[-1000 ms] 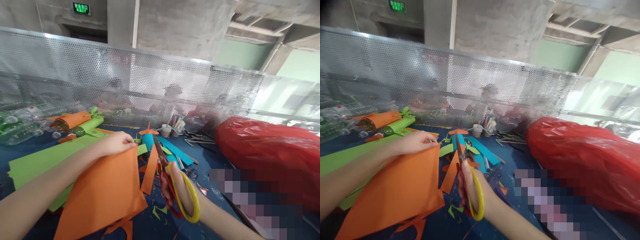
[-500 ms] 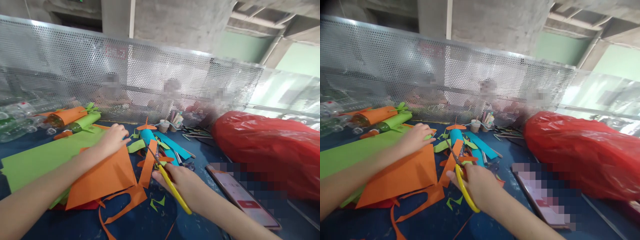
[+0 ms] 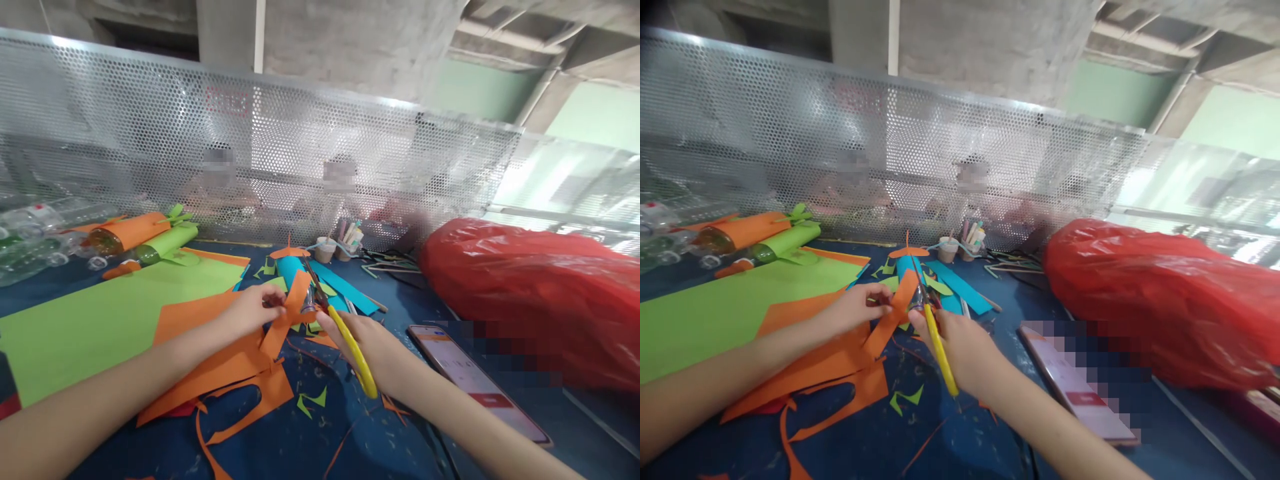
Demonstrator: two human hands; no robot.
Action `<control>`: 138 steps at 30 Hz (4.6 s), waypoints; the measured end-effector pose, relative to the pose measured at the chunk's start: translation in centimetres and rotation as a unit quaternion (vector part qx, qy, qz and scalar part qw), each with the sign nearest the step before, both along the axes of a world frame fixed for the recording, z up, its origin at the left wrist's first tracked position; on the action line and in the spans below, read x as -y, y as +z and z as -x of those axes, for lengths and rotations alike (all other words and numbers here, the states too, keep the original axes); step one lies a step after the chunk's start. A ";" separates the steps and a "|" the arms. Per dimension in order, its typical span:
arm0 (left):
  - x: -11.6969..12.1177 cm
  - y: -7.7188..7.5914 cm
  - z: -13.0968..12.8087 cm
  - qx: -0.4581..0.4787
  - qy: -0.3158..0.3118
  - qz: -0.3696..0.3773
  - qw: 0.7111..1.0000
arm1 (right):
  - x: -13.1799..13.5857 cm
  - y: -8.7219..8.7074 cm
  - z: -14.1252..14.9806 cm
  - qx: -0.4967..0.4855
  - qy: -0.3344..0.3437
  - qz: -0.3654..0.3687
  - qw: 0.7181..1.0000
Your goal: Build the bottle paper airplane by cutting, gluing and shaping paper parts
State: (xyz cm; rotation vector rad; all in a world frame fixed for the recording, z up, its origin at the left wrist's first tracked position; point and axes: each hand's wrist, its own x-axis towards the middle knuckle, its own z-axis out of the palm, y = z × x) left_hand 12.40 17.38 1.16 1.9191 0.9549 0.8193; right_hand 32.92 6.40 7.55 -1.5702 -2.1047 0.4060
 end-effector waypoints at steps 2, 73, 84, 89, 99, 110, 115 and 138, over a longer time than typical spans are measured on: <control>-0.4 0.5 0.3 0.042 0.009 0.031 0.999 | 0.3 0.2 0.4 0.075 -0.033 0.039 0.996; 9.1 -1.7 1.8 0.161 -0.057 0.207 0.963 | -0.2 -3.6 2.5 -0.214 0.037 0.036 0.975; 9.4 -1.2 1.7 0.146 -0.082 0.237 0.957 | -0.1 -3.4 2.5 -0.241 0.053 0.066 0.967; 9.5 -1.5 1.7 0.151 -0.066 0.254 0.953 | -0.2 -3.3 2.5 -0.248 0.048 0.066 0.965; 9.2 -1.6 1.7 0.168 -0.042 0.234 0.957 | -0.1 -3.3 2.5 -0.240 0.036 0.066 0.968; 9.4 -1.1 1.6 0.202 0.008 0.194 0.960 | 0.7 -3.8 3.5 -0.175 0.056 0.123 0.975; 9.2 -1.5 1.5 0.203 0.034 0.197 0.959 | 0.5 -3.8 3.3 -0.210 0.063 0.166 0.962; 8.8 -2.3 1.8 0.200 -0.023 0.178 0.963 | 0.3 -4.1 3.3 -0.202 0.040 0.184 0.961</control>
